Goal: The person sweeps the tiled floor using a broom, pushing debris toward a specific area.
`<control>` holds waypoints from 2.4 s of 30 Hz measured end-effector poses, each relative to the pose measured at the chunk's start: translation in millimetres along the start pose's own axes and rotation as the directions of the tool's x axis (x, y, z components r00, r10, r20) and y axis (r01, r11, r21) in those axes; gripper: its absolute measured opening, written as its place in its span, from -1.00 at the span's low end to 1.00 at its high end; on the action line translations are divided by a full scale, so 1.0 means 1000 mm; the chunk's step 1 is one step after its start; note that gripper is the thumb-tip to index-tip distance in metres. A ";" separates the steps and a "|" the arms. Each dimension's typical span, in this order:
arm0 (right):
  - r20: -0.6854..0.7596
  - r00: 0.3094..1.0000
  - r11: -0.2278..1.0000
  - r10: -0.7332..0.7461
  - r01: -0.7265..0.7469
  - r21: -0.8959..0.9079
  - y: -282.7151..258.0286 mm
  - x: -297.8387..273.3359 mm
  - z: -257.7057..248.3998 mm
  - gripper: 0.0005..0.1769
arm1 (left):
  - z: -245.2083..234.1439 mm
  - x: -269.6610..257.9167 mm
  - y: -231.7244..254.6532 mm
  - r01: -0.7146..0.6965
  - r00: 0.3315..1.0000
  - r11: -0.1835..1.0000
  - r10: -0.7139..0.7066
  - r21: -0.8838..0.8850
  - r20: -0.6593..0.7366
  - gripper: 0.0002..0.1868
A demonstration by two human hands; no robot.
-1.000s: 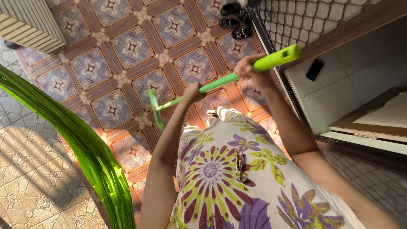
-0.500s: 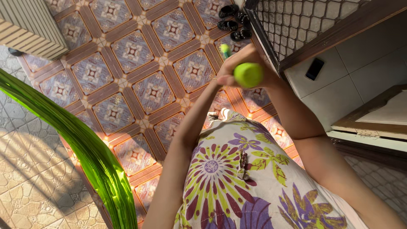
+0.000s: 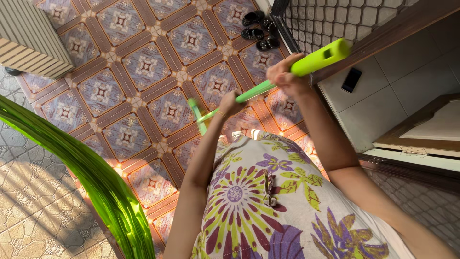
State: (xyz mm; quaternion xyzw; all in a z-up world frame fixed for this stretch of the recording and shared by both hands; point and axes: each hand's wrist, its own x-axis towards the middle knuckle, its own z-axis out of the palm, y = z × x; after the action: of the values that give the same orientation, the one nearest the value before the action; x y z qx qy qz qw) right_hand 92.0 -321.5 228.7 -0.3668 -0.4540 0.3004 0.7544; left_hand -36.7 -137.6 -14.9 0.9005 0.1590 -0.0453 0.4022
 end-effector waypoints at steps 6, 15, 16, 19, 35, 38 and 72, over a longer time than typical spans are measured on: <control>-0.117 0.991 0.993 0.069 -0.056 0.106 0.058 -0.014 -0.009 -0.66 | -0.002 -0.009 -0.055 0.129 0.991 0.989 -0.131 0.076 0.023 -0.67; -0.208 0.976 0.998 0.059 -0.055 0.028 -0.054 0.034 0.005 -0.64 | -0.024 0.037 0.033 -0.093 0.993 0.995 0.095 0.033 -0.070 -0.70; -0.192 0.979 0.998 0.063 -0.057 0.034 -0.065 0.041 0.014 -0.64 | -0.026 0.044 0.046 -0.139 0.986 0.990 0.141 0.024 -0.089 -0.72; -0.074 0.996 0.988 -0.041 0.030 -0.149 -0.094 0.060 0.037 -0.61 | -0.029 0.069 0.074 -0.216 0.975 0.974 0.211 -0.073 -0.071 -0.73; 0.174 0.985 0.991 0.009 0.014 -0.134 -0.027 0.063 0.023 -0.57 | 0.000 0.046 0.015 -0.030 0.984 0.992 0.008 -0.123 -0.177 -0.71; 0.098 0.995 0.994 -0.034 0.023 0.107 0.020 0.054 0.005 -0.63 | -0.010 0.015 -0.011 0.021 0.973 1.000 -0.022 -0.006 -0.230 -0.74; 0.336 0.941 0.905 0.040 0.108 -0.411 0.019 0.114 0.076 -0.60 | -0.045 0.062 0.007 -0.099 0.970 0.944 0.021 -0.315 -0.241 -0.66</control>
State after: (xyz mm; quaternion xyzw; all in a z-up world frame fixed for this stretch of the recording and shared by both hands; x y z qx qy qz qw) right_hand 67.7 -199.7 289.9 -0.4569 -0.6368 0.2394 0.5731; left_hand 22.2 -93.3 6.7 0.8254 0.1831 0.1004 0.5246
